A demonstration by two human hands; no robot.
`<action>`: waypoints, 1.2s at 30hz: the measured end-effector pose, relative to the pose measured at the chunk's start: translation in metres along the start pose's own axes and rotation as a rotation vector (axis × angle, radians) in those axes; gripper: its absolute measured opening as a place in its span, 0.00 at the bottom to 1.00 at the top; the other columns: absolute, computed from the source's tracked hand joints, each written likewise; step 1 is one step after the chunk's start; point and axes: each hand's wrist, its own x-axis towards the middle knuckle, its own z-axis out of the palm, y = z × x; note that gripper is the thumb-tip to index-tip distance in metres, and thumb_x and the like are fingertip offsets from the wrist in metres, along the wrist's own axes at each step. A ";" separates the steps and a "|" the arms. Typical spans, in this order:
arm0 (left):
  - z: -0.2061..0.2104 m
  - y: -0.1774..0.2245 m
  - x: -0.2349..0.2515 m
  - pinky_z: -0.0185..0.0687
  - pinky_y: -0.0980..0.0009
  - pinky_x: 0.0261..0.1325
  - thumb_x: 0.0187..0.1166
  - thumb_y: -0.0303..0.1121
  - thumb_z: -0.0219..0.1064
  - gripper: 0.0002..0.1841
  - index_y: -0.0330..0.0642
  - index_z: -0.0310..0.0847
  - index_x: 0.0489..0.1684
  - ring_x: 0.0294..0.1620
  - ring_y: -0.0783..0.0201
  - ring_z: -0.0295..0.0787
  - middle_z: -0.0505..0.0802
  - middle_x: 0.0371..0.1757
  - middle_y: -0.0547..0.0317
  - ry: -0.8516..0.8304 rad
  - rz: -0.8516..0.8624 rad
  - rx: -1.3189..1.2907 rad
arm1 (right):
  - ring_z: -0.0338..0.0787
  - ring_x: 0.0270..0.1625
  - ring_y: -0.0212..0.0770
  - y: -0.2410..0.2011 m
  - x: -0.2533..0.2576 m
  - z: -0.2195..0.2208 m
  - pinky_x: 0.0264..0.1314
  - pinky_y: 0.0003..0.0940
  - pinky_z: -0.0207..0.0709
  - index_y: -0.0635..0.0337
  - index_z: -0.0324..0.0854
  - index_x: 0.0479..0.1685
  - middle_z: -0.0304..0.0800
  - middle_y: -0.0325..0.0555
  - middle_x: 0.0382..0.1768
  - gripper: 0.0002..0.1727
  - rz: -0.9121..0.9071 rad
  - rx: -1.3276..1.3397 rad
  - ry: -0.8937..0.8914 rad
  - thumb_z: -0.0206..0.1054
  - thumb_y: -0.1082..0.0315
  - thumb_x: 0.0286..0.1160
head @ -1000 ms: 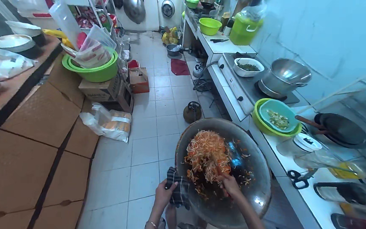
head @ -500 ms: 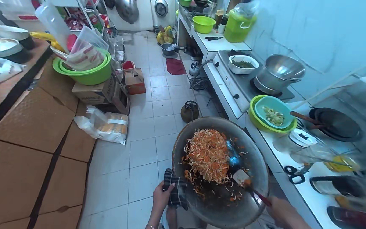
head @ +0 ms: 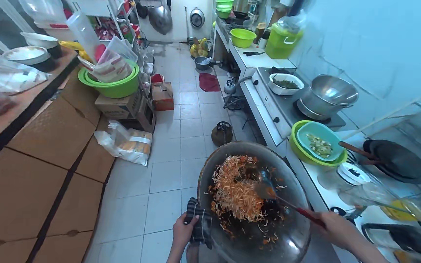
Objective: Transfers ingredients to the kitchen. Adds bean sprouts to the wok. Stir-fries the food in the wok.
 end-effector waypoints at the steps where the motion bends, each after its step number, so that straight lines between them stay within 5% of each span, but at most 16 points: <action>1: 0.001 0.001 0.000 0.86 0.48 0.61 0.73 0.42 0.79 0.18 0.39 0.90 0.54 0.50 0.54 0.95 0.96 0.47 0.48 0.014 0.002 0.008 | 0.88 0.64 0.70 0.002 0.000 0.005 0.63 0.73 0.78 0.50 0.85 0.70 0.91 0.66 0.59 0.22 0.051 0.015 -0.055 0.67 0.56 0.79; 3: 0.002 0.004 -0.001 0.85 0.47 0.63 0.74 0.41 0.79 0.18 0.38 0.90 0.54 0.52 0.52 0.95 0.96 0.48 0.47 0.035 0.000 0.038 | 0.86 0.68 0.69 -0.011 0.011 0.024 0.69 0.71 0.75 0.61 0.86 0.65 0.89 0.68 0.62 0.21 0.079 0.089 -0.164 0.66 0.57 0.81; 7: 0.003 0.007 -0.001 0.84 0.46 0.63 0.74 0.43 0.79 0.18 0.39 0.90 0.54 0.53 0.52 0.94 0.96 0.48 0.47 0.033 -0.006 0.064 | 0.88 0.68 0.64 -0.079 0.044 0.068 0.74 0.64 0.75 0.49 0.74 0.84 0.90 0.64 0.62 0.27 -0.103 0.299 -0.071 0.61 0.58 0.86; 10: -0.004 0.006 -0.001 0.86 0.47 0.62 0.74 0.43 0.79 0.18 0.40 0.91 0.52 0.51 0.54 0.95 0.96 0.47 0.49 0.018 -0.002 0.064 | 0.92 0.59 0.66 -0.108 0.009 0.068 0.64 0.65 0.81 0.34 0.58 0.94 0.93 0.63 0.54 0.34 -0.107 0.178 0.019 0.56 0.54 0.87; 13: -0.004 0.004 -0.001 0.86 0.47 0.60 0.73 0.43 0.79 0.18 0.39 0.91 0.52 0.49 0.54 0.95 0.96 0.45 0.49 0.015 0.009 0.066 | 0.93 0.48 0.69 -0.107 -0.067 0.051 0.50 0.69 0.82 0.27 0.57 0.94 0.95 0.63 0.45 0.35 -0.068 0.116 0.095 0.56 0.56 0.85; 16: -0.002 0.007 -0.001 0.85 0.46 0.60 0.73 0.42 0.79 0.17 0.39 0.90 0.51 0.49 0.53 0.95 0.96 0.45 0.47 0.042 0.004 0.075 | 0.92 0.48 0.72 -0.120 -0.091 0.054 0.47 0.71 0.81 0.32 0.59 0.94 0.93 0.66 0.46 0.34 -0.034 0.097 0.031 0.55 0.59 0.86; 20: -0.005 0.004 -0.001 0.86 0.46 0.61 0.73 0.45 0.79 0.19 0.41 0.91 0.52 0.50 0.54 0.95 0.97 0.46 0.49 0.010 0.012 0.085 | 0.91 0.58 0.69 -0.149 -0.011 0.071 0.58 0.68 0.83 0.39 0.59 0.93 0.91 0.66 0.56 0.35 0.082 0.176 0.013 0.58 0.61 0.85; 23: -0.011 0.005 0.000 0.88 0.49 0.58 0.73 0.45 0.79 0.18 0.41 0.92 0.49 0.46 0.56 0.95 0.97 0.43 0.51 -0.014 0.033 0.075 | 0.88 0.65 0.70 -0.129 0.013 0.023 0.62 0.72 0.80 0.50 0.75 0.81 0.88 0.68 0.62 0.28 0.135 0.206 0.041 0.63 0.60 0.80; 26: -0.012 0.004 0.000 0.87 0.49 0.58 0.74 0.44 0.79 0.18 0.39 0.91 0.50 0.46 0.56 0.95 0.97 0.44 0.50 -0.023 0.033 0.066 | 0.85 0.69 0.69 -0.084 -0.003 -0.032 0.68 0.72 0.76 0.64 0.83 0.67 0.86 0.69 0.65 0.24 0.174 0.106 -0.167 0.67 0.57 0.80; 28: -0.010 0.005 0.000 0.88 0.49 0.58 0.74 0.43 0.79 0.18 0.39 0.91 0.50 0.46 0.56 0.96 0.97 0.44 0.50 -0.022 0.036 0.060 | 0.92 0.53 0.59 -0.067 -0.007 -0.043 0.59 0.62 0.83 0.61 0.84 0.64 0.91 0.63 0.54 0.22 0.149 0.041 -0.376 0.67 0.55 0.81; 31: -0.009 0.004 -0.001 0.87 0.48 0.57 0.73 0.42 0.80 0.17 0.38 0.91 0.49 0.45 0.54 0.95 0.97 0.43 0.48 -0.009 0.037 0.055 | 0.82 0.31 0.42 -0.091 -0.004 -0.021 0.40 0.44 0.79 0.56 0.81 0.69 0.87 0.51 0.37 0.22 -0.022 0.242 -0.569 0.59 0.51 0.89; 36: -0.010 0.006 0.003 0.87 0.48 0.59 0.74 0.44 0.78 0.17 0.40 0.91 0.50 0.47 0.55 0.95 0.97 0.44 0.50 -0.011 0.030 0.071 | 0.90 0.32 0.45 -0.194 0.042 0.059 0.39 0.43 0.85 0.53 0.72 0.81 0.91 0.54 0.43 0.26 0.072 0.872 -0.221 0.52 0.51 0.93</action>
